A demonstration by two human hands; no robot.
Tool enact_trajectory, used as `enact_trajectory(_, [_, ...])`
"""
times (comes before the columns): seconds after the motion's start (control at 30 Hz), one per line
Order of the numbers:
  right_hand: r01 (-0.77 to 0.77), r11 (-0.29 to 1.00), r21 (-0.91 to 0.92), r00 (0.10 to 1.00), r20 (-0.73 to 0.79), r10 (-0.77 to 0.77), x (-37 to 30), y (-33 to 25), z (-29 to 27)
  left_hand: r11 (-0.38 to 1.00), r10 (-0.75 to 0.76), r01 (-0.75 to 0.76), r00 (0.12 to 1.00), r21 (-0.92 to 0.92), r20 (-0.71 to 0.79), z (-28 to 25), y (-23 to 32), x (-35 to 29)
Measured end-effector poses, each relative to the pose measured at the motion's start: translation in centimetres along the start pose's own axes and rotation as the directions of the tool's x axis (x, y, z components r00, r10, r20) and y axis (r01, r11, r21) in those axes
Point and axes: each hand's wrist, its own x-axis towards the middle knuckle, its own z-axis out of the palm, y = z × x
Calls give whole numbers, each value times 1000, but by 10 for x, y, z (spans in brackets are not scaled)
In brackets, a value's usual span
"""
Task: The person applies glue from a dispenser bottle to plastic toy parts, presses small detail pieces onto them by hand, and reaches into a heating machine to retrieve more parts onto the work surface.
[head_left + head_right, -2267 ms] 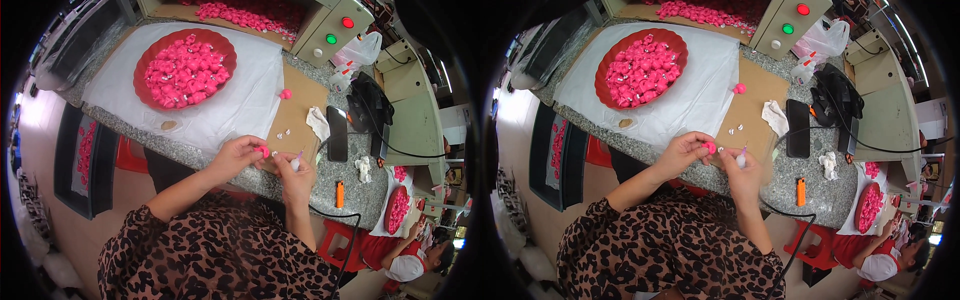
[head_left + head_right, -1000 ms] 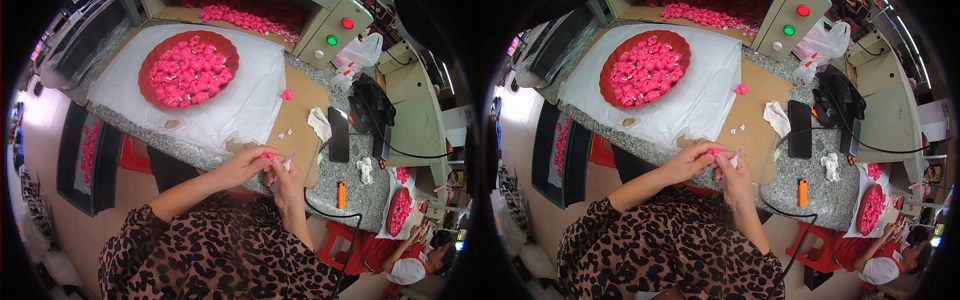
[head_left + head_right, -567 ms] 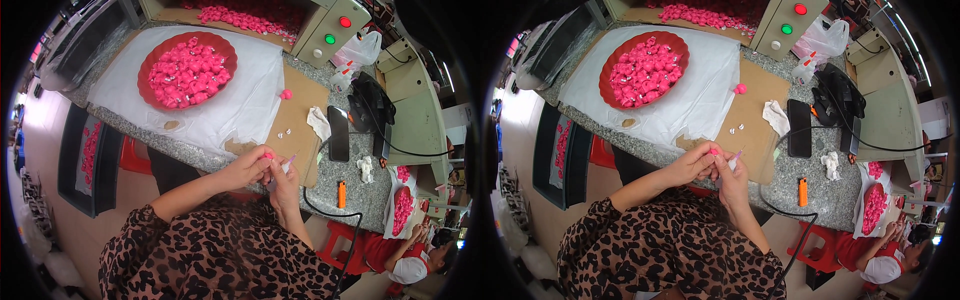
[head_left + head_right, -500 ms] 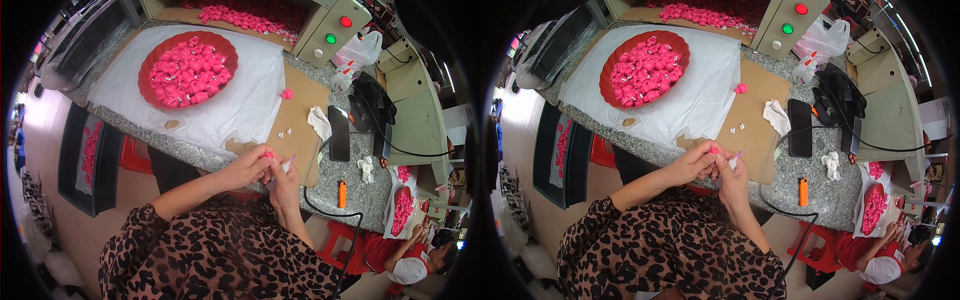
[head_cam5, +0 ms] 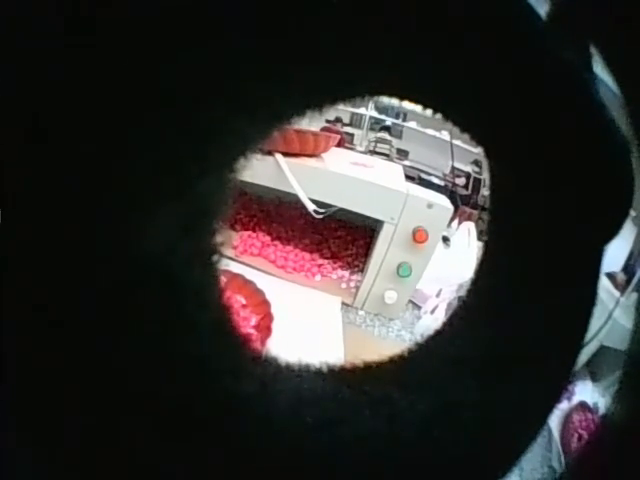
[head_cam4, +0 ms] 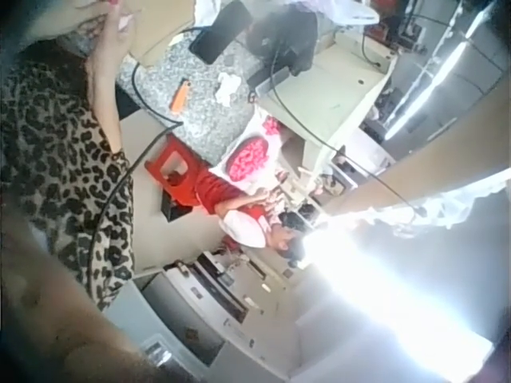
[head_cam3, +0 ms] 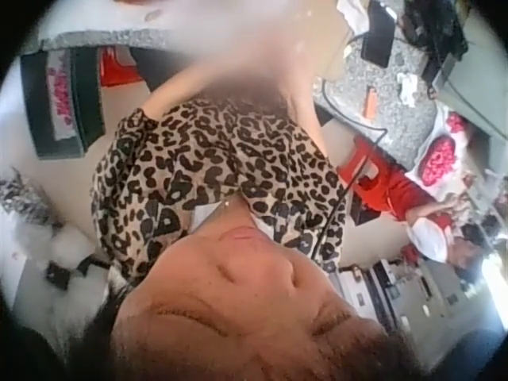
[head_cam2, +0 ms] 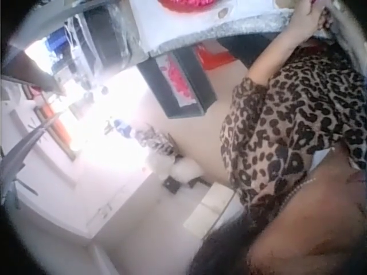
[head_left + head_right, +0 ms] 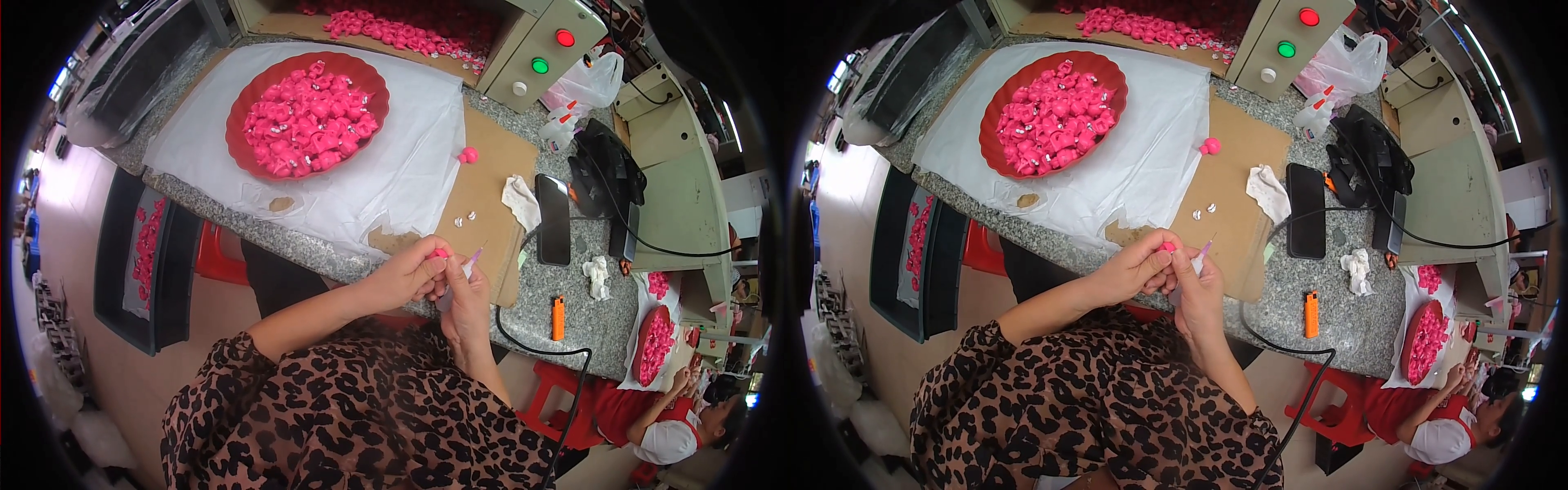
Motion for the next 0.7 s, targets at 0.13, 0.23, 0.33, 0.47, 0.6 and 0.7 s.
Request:
enact_trajectory(0.13, [52, 998, 22, 999, -2, -52, -1, 3, 3, 1000, 6, -6, 1000, 4, -20, 0, -6, 1])
enact_trajectory(0.23, [78, 996, 36, 997, 2, -78, -3, 2, 4, 999, 17, -16, 1000, 29, -22, 1, -6, 1])
enact_trajectory(0.33, [76, 996, 49, 997, 2, -76, -3, 1, 4, 1000, 8, -7, 1000, 3, -16, 1, -6, 2])
enact_trajectory(0.47, [51, 997, 66, 999, -14, -51, -3, 0, 0, 999, -27, 28, 1000, -25, 13, -2, -2, 2])
enact_trajectory(0.6, [-25, 984, 178, 999, -40, 32, -1, -1, -6, 996, 88, -88, 996, -13, 8, 3, 3, 0])
enact_trajectory(0.7, [-64, 989, 131, 996, -49, 71, -3, -3, -1, 984, 165, -168, 984, 54, 65, -4, -15, 3])
